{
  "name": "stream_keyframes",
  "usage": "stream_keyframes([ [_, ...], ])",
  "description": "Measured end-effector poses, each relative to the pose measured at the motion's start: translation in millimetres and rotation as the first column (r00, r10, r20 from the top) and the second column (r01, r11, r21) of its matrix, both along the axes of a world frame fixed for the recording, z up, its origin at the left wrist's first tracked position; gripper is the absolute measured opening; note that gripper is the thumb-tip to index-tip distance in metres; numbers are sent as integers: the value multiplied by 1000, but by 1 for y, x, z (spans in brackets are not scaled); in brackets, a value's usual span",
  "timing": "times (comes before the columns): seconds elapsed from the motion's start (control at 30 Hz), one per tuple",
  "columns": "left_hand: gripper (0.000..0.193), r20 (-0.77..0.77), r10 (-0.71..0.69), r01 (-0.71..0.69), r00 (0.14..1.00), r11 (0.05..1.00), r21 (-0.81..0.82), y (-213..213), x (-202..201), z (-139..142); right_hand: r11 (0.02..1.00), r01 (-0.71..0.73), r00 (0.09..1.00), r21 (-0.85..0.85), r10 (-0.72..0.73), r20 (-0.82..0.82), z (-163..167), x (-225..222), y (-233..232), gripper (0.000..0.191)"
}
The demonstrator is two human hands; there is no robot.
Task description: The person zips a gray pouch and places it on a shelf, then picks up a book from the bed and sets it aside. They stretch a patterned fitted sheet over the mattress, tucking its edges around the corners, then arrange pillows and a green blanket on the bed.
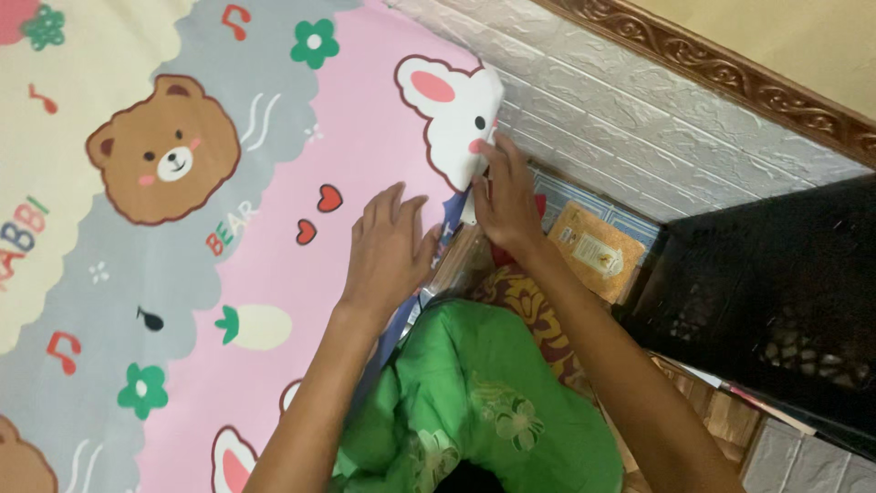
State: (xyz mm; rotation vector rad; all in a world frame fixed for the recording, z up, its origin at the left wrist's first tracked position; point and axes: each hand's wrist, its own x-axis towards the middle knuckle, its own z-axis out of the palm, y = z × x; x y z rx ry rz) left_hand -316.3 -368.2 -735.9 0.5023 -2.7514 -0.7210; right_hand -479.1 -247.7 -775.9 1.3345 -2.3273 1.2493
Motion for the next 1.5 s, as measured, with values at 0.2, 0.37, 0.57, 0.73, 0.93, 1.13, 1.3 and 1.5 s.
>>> stream_keyframes([
  [0.2,51,-7,12,-13,1000,1000,-22,-24,-116,-15,967,216,878,-138,-131,460,-12,-85,-37,38],
  [0.37,46,-12,173,-173,985,985,0,-30,-180,-19,976,155,590,-154,34,807,-21,-124,-62,39],
  [0.57,23,90,216,-229,972,957,176,-41,-192,-13,906,218,-38,-362,379,925,-5,-134,-66,46],
  [0.73,12,-316,150,-95,937,978,184,-54,-184,15,839,198,-203,-507,541,816,11,-126,-78,44],
  [0.93,8,-452,96,20,887,969,245,-55,-193,32,931,138,-60,-339,349,935,-19,-109,-96,39],
  [1.13,14,-314,-122,88,942,989,-119,-45,-210,20,676,-14,-149,-737,727,670,-39,-91,-113,52],
  [1.3,21,-241,-321,219,916,903,-370,-73,-225,15,753,65,-213,-655,651,728,-31,-92,-126,48],
  [1.5,32,-1,-219,212,976,942,-259,-89,-243,23,839,209,121,-502,487,865,-24,-82,-137,42],
])
